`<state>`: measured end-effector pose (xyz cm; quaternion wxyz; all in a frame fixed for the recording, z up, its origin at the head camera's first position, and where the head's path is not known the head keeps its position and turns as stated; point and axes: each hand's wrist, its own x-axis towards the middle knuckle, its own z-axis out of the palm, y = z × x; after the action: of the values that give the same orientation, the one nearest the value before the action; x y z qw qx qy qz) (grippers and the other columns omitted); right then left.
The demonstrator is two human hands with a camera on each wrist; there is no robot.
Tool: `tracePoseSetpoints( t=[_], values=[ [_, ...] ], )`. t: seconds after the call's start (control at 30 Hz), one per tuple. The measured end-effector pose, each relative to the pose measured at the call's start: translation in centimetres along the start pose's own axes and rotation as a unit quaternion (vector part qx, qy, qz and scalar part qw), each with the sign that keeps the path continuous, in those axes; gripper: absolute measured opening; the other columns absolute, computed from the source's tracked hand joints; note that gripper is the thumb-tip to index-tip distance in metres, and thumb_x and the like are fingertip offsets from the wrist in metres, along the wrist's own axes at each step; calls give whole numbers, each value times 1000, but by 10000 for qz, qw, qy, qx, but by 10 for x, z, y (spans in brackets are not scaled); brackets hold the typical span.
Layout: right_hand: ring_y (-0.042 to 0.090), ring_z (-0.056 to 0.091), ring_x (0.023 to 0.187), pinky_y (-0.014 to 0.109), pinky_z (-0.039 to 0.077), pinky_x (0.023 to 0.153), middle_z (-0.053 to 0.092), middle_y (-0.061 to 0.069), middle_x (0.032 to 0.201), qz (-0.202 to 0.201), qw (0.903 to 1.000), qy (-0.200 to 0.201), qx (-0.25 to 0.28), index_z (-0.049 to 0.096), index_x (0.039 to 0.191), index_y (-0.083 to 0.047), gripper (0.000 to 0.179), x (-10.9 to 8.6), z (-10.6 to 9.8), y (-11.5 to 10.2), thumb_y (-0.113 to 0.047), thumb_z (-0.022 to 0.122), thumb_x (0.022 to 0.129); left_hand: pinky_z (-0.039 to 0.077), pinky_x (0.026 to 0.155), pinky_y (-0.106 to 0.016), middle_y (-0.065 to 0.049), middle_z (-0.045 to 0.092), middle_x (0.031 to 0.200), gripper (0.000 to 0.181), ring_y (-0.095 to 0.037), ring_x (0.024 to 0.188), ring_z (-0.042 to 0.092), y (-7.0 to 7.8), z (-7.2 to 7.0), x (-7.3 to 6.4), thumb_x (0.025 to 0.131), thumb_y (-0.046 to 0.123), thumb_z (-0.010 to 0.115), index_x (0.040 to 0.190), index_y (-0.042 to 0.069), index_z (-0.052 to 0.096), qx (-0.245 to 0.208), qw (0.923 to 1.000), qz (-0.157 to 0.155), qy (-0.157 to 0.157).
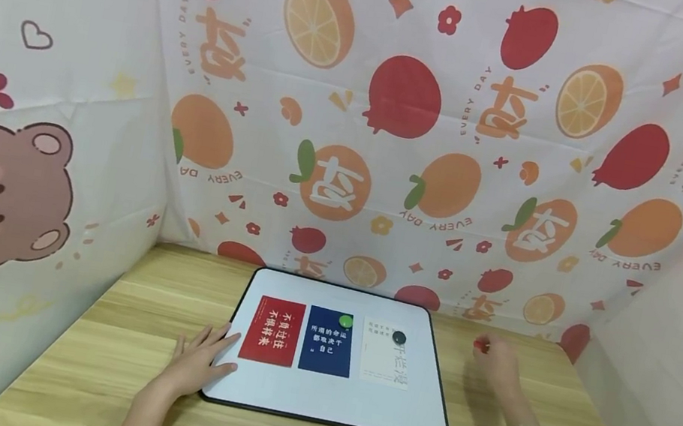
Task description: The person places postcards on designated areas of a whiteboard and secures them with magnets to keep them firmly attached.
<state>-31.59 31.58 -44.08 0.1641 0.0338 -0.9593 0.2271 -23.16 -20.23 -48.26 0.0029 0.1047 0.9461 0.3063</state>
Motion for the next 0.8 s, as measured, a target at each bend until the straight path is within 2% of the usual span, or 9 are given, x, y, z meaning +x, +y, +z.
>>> tracePoseSetpoints(
  t=[0.3, 0.8],
  values=[
    [28, 59, 77, 39, 52, 65, 61, 19, 89, 112, 9998, -130, 91, 61, 96, 6, 17, -1, 3, -10, 5, 63, 79, -7, 93, -70, -24, 28, 142, 55, -51, 128, 14, -1, 1, 1, 87, 29, 62, 133, 2, 47, -36, 10000, -46, -19],
    [28, 59, 77, 40, 52, 67, 62, 16, 86, -176, 9994, -109, 286, 62, 91, 5, 14, -4, 10, -21, 5, 63, 78, -6, 93, -70, -24, 29, 142, 56, -51, 128, 14, 1, -1, -1, 87, 31, 62, 132, 2, 48, -22, 10000, -51, -25]
  ],
)
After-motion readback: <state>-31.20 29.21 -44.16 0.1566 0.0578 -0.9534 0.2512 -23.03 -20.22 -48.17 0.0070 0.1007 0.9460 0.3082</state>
